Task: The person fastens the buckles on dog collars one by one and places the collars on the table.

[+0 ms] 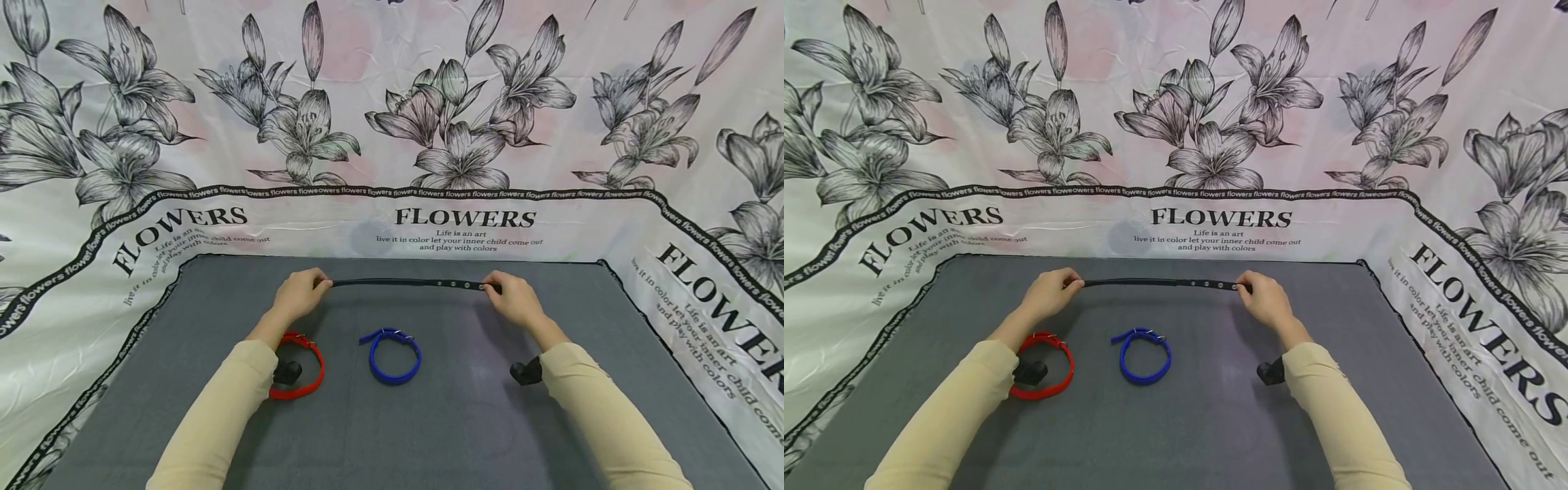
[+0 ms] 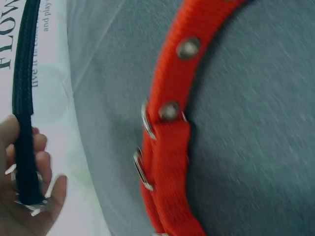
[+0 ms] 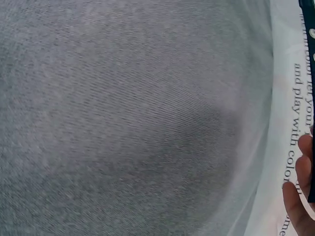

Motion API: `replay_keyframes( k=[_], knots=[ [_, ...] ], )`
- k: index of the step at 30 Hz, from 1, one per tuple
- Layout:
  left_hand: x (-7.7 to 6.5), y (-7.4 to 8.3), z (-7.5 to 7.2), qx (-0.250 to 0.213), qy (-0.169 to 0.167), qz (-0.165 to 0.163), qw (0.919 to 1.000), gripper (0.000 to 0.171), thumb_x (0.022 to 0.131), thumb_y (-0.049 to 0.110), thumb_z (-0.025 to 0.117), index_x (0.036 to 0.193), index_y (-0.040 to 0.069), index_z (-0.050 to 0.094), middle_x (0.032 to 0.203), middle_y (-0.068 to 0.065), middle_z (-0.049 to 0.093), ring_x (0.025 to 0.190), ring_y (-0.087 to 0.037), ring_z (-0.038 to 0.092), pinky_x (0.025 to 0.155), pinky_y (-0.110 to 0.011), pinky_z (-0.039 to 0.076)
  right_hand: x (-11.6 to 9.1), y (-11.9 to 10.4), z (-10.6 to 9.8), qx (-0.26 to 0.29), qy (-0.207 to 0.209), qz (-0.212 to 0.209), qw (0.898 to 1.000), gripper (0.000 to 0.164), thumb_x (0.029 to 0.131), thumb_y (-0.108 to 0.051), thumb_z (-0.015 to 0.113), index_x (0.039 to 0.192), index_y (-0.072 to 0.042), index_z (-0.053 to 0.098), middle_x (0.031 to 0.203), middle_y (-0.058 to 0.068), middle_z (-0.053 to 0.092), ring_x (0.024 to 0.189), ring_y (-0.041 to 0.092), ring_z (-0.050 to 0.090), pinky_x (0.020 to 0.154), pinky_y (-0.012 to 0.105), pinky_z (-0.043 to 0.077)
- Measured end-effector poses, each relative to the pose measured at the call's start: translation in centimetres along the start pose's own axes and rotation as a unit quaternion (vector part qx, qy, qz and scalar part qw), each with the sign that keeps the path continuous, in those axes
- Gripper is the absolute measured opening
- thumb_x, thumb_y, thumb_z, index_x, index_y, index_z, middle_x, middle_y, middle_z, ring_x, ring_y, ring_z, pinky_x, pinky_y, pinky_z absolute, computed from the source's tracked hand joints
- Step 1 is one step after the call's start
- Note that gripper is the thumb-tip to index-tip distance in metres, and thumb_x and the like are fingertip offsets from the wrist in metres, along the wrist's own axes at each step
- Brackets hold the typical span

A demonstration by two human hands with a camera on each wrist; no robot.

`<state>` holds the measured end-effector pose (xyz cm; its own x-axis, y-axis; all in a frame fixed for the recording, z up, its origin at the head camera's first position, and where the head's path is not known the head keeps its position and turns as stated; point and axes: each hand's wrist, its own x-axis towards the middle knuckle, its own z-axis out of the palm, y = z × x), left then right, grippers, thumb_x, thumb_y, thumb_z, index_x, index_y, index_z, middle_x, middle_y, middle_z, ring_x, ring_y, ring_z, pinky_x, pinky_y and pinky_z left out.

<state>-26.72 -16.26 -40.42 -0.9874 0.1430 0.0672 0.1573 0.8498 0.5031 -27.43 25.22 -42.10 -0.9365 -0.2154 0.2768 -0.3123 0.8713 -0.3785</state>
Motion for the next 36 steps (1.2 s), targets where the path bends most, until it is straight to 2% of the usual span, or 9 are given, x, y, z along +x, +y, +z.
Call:
replay_keyframes(
  k=[6, 13, 19, 23, 26, 28, 30, 32, 36],
  knots=[
    [-0.7, -0.9, -0.4, -0.016, 0.017, 0.024, 0.9994, 0.026, 0.093, 0.037, 0.054, 0.101, 0.015, 0.065, 0.083, -0.002, 0.063, 0.061, -0.015, 0.050, 0.052, -0.028, 0.038, 0.2, 0.1, -0.5, 0.038, 0.002, 0.008, 0.999, 0.014, 0.091, -0.019, 0.057, 0.094, -0.011, 0.067, 0.085, 0.005, 0.068, 0.068, 0.016, 0.056, 0.062, 0.034, 0.043],
    [-1.0, -2.2, -0.7, -0.046, 0.035, 0.025, 0.9980, 0.025, 0.088, 0.038, 0.060, 0.080, 0.015, 0.061, 0.072, -0.005, 0.063, 0.056, -0.017, 0.046, 0.051, -0.028, 0.036, 0.1, 0.2, -1.1, 0.084, -0.015, 0.023, 0.996, 0.014, 0.092, -0.021, 0.056, 0.096, -0.012, 0.067, 0.086, 0.006, 0.067, 0.068, 0.016, 0.056, 0.060, 0.031, 0.044],
    [-1.6, -2.3, -1.5, -0.080, 0.036, 0.027, 0.9958, 0.016, 0.087, 0.028, 0.065, 0.092, 0.013, 0.068, 0.086, -0.007, 0.069, 0.068, -0.015, 0.059, 0.060, -0.031, 0.046, -0.1, 0.3, -1.4, 0.091, -0.044, 0.032, 0.994, 0.015, 0.092, -0.023, 0.056, 0.097, -0.013, 0.066, 0.087, 0.005, 0.068, 0.070, 0.014, 0.058, 0.061, 0.031, 0.045],
    [-2.0, -2.5, -1.9, -0.092, 0.044, 0.016, 0.9946, 0.017, 0.086, 0.023, 0.065, 0.098, 0.012, 0.069, 0.089, -0.008, 0.069, 0.069, -0.016, 0.062, 0.060, -0.030, 0.048, -0.4, 0.5, -1.8, 0.113, -0.071, 0.046, 0.990, 0.019, 0.092, -0.028, 0.057, 0.100, -0.013, 0.064, 0.090, 0.008, 0.067, 0.074, 0.018, 0.060, 0.063, 0.031, 0.046],
    [-2.2, -2.5, -2.1, -0.112, 0.050, -0.007, 0.9924, 0.019, 0.086, 0.023, 0.065, 0.101, 0.012, 0.069, 0.089, -0.008, 0.070, 0.070, -0.017, 0.063, 0.060, -0.030, 0.049, -0.5, 0.7, -2.2, 0.180, -0.111, 0.076, 0.974, 0.026, 0.092, -0.034, 0.056, 0.104, -0.012, 0.062, 0.096, 0.015, 0.065, 0.081, 0.028, 0.060, 0.070, 0.038, 0.050],
    [-2.4, -2.5, -2.3, -0.140, 0.052, -0.030, 0.9883, 0.020, 0.086, 0.024, 0.066, 0.103, 0.013, 0.069, 0.090, -0.008, 0.070, 0.073, -0.018, 0.066, 0.063, -0.031, 0.051, -0.6, 0.8, -2.5, 0.242, -0.140, 0.103, 0.955, 0.034, 0.091, -0.037, 0.056, 0.109, -0.009, 0.060, 0.100, 0.019, 0.062, 0.086, 0.033, 0.059, 0.077, 0.043, 0.050],
    [-2.5, -2.6, -2.4, -0.176, 0.049, -0.050, 0.9819, 0.023, 0.086, 0.024, 0.065, 0.107, 0.013, 0.068, 0.092, -0.010, 0.070, 0.077, -0.020, 0.067, 0.068, -0.034, 0.053, -0.6, 0.9, -2.7, 0.296, -0.156, 0.129, 0.933, 0.041, 0.091, -0.039, 0.056, 0.113, -0.005, 0.057, 0.104, 0.021, 0.060, 0.088, 0.031, 0.060, 0.082, 0.047, 0.049],
    [-2.6, -2.6, -2.4, -0.226, 0.040, -0.070, 0.9706, 0.026, 0.086, 0.023, 0.066, 0.111, 0.013, 0.066, 0.098, -0.012, 0.068, 0.082, -0.021, 0.068, 0.074, -0.036, 0.053, -0.6, 1.0, -2.8, 0.339, -0.162, 0.146, 0.915, 0.047, 0.091, -0.040, 0.055, 0.118, -0.002, 0.053, 0.106, 0.021, 0.059, 0.087, 0.025, 0.062, 0.085, 0.046, 0.049],
    [-2.8, -2.6, -2.4, -0.325, 0.012, -0.096, 0.9407, 0.036, 0.085, 0.019, 0.067, 0.120, 0.011, 0.060, 0.117, -0.016, 0.059, 0.089, -0.017, 0.068, 0.089, -0.040, 0.048, -0.7, 0.8, -3.0, 0.404, -0.153, 0.161, 0.887, 0.053, 0.091, -0.040, 0.055, 0.124, 0.000, 0.045, 0.103, 0.011, 0.059, 0.082, 0.010, 0.063, 0.086, 0.041, 0.049]
  ],
)
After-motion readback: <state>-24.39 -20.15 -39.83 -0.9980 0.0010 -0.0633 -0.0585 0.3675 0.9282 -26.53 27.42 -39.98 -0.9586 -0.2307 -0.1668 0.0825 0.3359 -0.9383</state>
